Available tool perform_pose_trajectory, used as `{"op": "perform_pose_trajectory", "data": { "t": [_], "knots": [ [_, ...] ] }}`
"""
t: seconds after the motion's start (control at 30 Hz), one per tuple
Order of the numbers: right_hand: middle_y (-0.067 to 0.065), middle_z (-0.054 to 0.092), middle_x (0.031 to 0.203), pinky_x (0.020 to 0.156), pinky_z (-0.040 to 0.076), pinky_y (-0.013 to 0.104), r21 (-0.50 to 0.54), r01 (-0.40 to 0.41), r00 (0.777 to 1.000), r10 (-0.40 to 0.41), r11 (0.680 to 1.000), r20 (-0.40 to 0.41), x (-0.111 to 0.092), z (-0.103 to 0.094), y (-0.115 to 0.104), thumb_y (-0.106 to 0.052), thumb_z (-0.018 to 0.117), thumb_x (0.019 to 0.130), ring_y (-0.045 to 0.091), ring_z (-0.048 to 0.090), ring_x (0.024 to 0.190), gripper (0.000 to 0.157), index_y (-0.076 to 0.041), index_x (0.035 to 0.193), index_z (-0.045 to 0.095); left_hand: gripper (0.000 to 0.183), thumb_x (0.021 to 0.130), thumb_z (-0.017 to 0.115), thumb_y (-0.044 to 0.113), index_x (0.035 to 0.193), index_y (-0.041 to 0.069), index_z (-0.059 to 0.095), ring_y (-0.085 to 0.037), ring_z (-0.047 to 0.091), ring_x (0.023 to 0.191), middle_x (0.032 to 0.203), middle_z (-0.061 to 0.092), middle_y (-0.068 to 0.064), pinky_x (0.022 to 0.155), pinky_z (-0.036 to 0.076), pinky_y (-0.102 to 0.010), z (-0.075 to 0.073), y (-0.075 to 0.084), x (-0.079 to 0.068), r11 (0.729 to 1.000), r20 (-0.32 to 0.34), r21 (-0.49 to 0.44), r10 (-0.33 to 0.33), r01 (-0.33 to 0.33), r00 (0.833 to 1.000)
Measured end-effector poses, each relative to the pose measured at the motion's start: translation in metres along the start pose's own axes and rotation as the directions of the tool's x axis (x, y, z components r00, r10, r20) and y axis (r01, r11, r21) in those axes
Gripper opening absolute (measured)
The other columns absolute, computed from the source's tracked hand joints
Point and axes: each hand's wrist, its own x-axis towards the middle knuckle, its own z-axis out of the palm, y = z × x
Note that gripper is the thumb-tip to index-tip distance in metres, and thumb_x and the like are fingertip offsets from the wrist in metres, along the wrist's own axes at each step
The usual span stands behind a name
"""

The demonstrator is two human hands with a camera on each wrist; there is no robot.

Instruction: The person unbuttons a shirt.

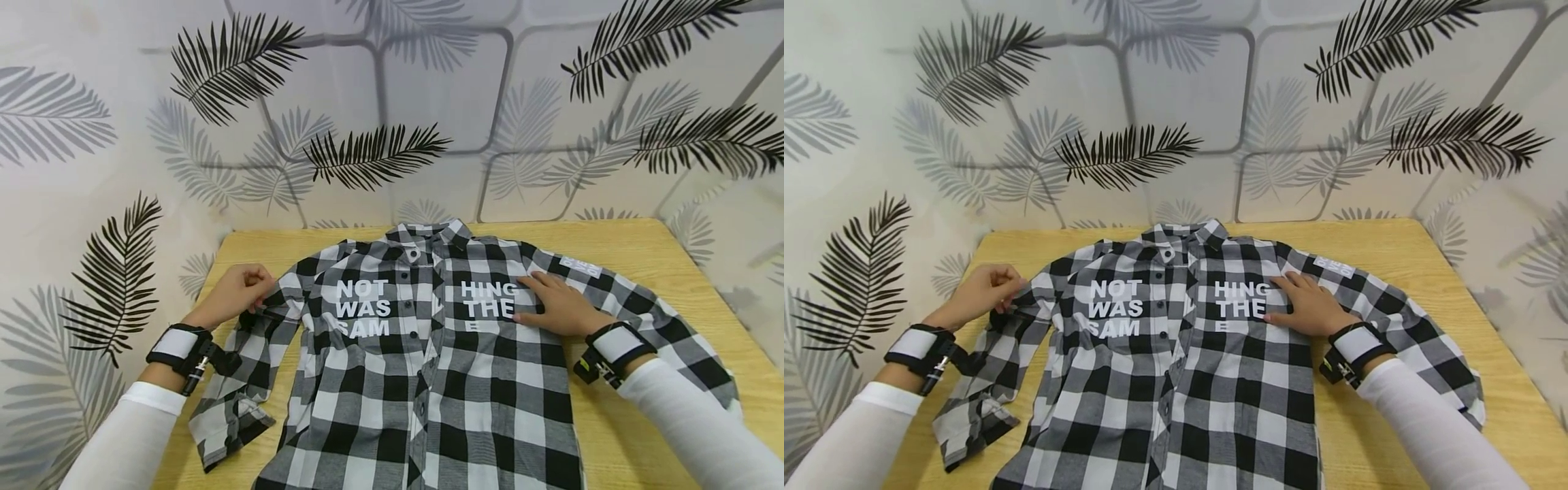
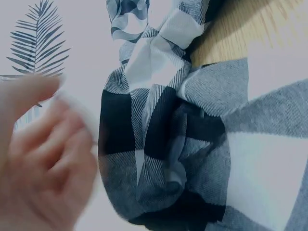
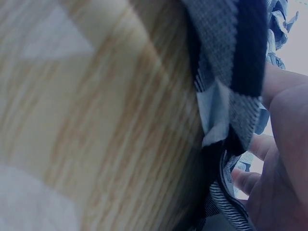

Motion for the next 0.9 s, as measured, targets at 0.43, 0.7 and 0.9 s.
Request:
{"op": "perform_pose_trajectory", "data": {
  "t": [0.43,0.7,0.9],
  "knots": [
    [0.026,0.013,0.146,0.098,0.021,0.068,0.126,0.062,0.996,-0.069,0.990,0.052,0.001,-0.001,0.009,-0.069,0.062,0.064,0.044,0.010,0.128,0.100,-0.016,0.141,0.025,0.036,0.088,0.055,0.024,0.112,-0.003,0.055,-0.025,0.054,0.079,0.093,0.061,-0.021,0.069,0.047,-0.041,0.011,-0.018,0.023,0.973,-0.019,0.208,-0.098,0.100,0.995],
    [0.025,0.008,0.147,0.100,0.014,0.069,0.209,0.107,0.988,-0.128,0.972,0.087,0.005,-0.004,0.013,-0.062,0.069,0.061,0.043,0.003,0.130,0.103,-0.014,0.141,0.025,0.020,0.084,0.050,0.019,0.080,0.004,0.063,-0.020,0.047,0.057,0.076,0.059,-0.012,0.050,0.040,-0.032,0.001,-0.030,0.017,0.953,-0.115,0.235,-0.166,0.190,0.979],
    [0.024,0.008,0.148,0.099,0.014,0.069,0.199,0.109,0.986,-0.131,0.974,0.103,0.009,-0.004,0.009,-0.061,0.070,0.061,0.043,0.003,0.130,0.103,-0.015,0.141,0.025,0.023,0.088,0.050,0.023,0.095,0.002,0.057,-0.028,0.052,0.074,0.091,0.058,-0.019,0.061,0.046,-0.041,0.000,-0.029,0.016,0.952,-0.132,0.248,-0.148,0.177,0.980]
  ]
}}
